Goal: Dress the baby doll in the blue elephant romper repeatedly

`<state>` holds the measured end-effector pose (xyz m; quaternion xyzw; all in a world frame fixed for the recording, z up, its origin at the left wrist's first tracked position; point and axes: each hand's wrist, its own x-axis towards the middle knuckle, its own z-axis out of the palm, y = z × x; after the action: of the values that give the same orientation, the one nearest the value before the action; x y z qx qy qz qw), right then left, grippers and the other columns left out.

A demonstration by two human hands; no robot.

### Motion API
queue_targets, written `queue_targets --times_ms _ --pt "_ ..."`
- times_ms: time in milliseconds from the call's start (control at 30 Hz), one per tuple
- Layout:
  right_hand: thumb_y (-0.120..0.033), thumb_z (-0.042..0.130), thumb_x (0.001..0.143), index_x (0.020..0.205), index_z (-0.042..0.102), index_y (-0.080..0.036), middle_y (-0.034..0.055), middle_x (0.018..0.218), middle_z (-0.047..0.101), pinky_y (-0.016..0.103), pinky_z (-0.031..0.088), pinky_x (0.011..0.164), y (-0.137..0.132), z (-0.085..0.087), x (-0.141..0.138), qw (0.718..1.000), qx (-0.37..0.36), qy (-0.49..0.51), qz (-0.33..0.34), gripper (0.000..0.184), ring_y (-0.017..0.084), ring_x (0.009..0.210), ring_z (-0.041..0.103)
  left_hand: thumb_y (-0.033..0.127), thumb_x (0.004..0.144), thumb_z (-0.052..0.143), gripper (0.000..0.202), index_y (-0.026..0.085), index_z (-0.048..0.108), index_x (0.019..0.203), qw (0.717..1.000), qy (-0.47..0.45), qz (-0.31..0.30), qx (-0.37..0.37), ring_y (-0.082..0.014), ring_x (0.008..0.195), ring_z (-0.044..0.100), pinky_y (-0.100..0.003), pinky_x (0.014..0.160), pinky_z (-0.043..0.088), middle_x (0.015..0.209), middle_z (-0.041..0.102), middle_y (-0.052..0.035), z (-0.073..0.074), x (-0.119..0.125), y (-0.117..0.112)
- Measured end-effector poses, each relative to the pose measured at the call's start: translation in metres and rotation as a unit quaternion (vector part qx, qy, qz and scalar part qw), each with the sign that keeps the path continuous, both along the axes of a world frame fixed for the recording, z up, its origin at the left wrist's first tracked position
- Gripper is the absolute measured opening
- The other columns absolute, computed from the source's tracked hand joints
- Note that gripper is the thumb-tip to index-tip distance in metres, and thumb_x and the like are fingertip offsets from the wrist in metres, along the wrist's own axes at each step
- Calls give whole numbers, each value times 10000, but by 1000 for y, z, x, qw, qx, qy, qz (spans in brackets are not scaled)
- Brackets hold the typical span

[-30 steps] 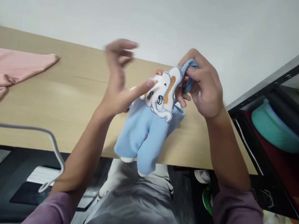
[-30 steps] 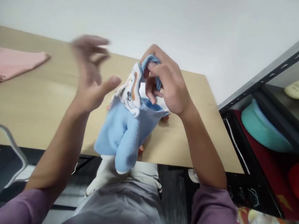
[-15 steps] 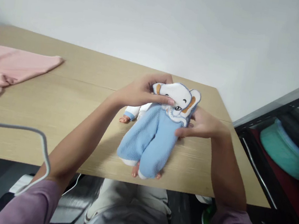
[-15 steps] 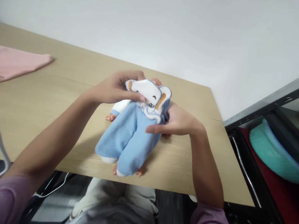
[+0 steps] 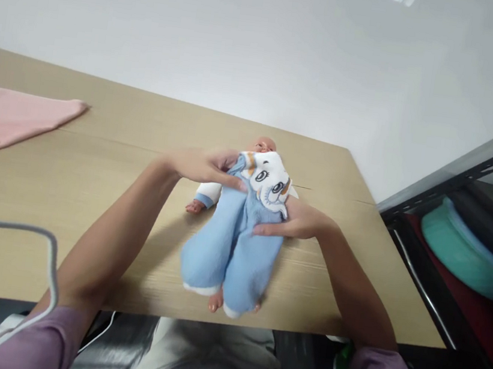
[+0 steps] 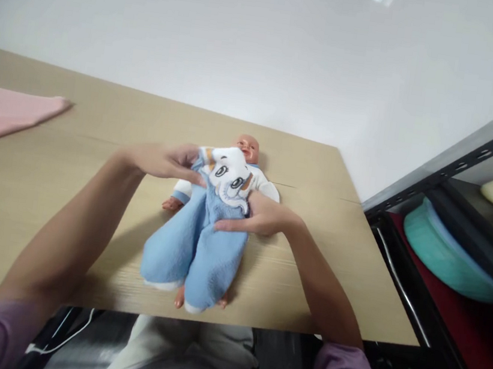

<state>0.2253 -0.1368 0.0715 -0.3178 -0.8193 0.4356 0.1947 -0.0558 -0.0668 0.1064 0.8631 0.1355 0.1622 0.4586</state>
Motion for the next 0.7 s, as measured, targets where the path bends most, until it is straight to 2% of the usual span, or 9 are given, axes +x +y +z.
queue_targets --times_ms 67,133,200,300,400,500,600,700 --pt "-595 969 799 1435 725 -239 74 1472 753 494 509 1301 0 -4 -5 999 -31 -6 18 769 334 1428 674 631 967 825 463 181 771 1062 999 -29 25 12 -207 858 743 -297 811 621 906 793 -53 0 5 -4" --pt "-592 956 816 1399 746 -254 60 1426 776 485 505 1305 -1 -7 -7 999 -43 -12 25 705 323 1409 686 613 983 814 439 183 757 1052 1000 -5 24 20 -211 851 745 -298 811 625 879 778 -46 3 7 -10" --pt "-578 942 835 1437 733 -269 59 1443 769 484 467 1335 -1 -9 -7 1000 -26 -2 14 709 325 1447 657 601 964 839 420 194 751 1015 999 33 16 22 -197 738 725 -280 703 613 813 751 -31 6 5 -14" --pt "-608 923 843 1516 693 -282 67 1477 754 501 444 1350 -2 -11 -4 998 -22 60 -23 782 342 1501 618 576 824 970 421 221 761 914 998 55 -9 22 -184 567 668 -265 527 558 690 701 -3 8 -3 -13" --pt "-705 858 870 1453 749 -286 63 1499 747 543 422 1358 -1 -16 -1 991 -54 101 -67 726 362 1511 617 521 716 1046 396 250 772 807 998 46 -49 9 -207 527 673 -276 479 565 620 685 2 4 -10 -8" --pt "-737 841 878 1421 774 -291 58 1514 745 567 395 1369 -1 -22 1 989 -90 90 -75 706 361 1507 624 510 809 987 325 261 780 772 994 44 -88 -47 -219 500 678 -285 457 584 571 679 -13 -2 -12 -4" --pt "-708 889 850 1452 752 -280 70 1470 773 528 525 1278 -3 -28 3 985 -150 80 -38 751 336 1424 693 515 977 831 329 238 779 809 984 54 -119 -118 -204 467 665 -274 443 586 583 699 -41 -5 -9 -5" --pt "-638 932 834 1409 776 -273 61 1358 824 447 646 1124 -6 -27 4 979 -191 66 11 699 298 1274 782 534 1012 791 370 210 769 835 988 18 -99 -118 -175 496 663 -236 474 584 643 729 -53 -6 -2 -9"
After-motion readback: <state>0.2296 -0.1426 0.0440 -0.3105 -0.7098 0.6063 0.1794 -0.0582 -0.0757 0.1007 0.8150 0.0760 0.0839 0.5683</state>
